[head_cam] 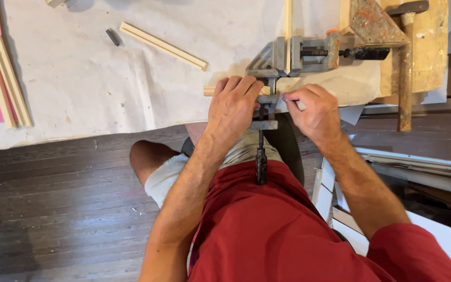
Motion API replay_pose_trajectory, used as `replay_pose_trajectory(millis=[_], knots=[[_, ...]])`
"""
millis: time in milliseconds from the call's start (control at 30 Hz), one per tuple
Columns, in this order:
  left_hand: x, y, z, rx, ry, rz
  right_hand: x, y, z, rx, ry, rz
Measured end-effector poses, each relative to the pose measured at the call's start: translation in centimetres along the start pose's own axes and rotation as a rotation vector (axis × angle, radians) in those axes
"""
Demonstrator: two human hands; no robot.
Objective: Assembling a wooden frame by positioning slats in a corner clamp and securing them with a hammer.
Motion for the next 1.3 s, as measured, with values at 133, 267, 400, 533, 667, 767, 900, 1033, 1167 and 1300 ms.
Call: replay_pose_trajectory(millis=[133,267,400,533,667,767,900,1033,1167,1300], knots=[[0.2,0.1,-0.3,-0.001,0.003,0.040,2.5,-0.5,-0.2,0.023,0.025,0.074],[0.5,0.9,-0.4,-0.003,0.003,0.014,-1.7,1.0,-1.2,-0.007,0.022,-0.022],[0.4,0.7,-0.4,-0.001,-0.003,0.053,1.6,0.4,-1.0,0.039,0.039,0.074],[0.1,0.6,-0.4,-0.021,0.024,0.038,-0.1,-0.2,-0.3,0.016,0.031,-0.015],[0.0,0.4,-0.4,-0.035,0.023,0.040,2.3,-0.2,-0.6,0.065,-0.010,-0.009],[0.2,0.8,-0.7,-0.025,0.020,0.040,0.6,-1.2,0.9,0.009,-0.031,-0.076],[0.0,0.4,-0.6,-0.062,0.023,0.064,0.7,-0.4,-0.6,-0.003,-0.014,-0.083],[0.2,0.6,-0.5,-0.075,0.029,0.052,-0.5,0.4,-1.1,0.028,-0.023,-0.075],[0.1,0.4,-0.6,-0.100,0.025,0.058,2.0,-0.8,-1.1,0.051,-0.010,-0.002],[0.1,0.6,-0.7,-0.104,0.023,0.063,0.6,-1.0,-0.3,0.049,-0.034,-0.081]])
Point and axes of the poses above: each hand's wrist, its own z-axis away from the middle knuckle, its own y-axis out of the back of the hand, x = y × z, the point moved 6 cm from there along -z, towards the middle knuckle, and after that the axes turned 8 degrees about z, right-handed, at the moved point
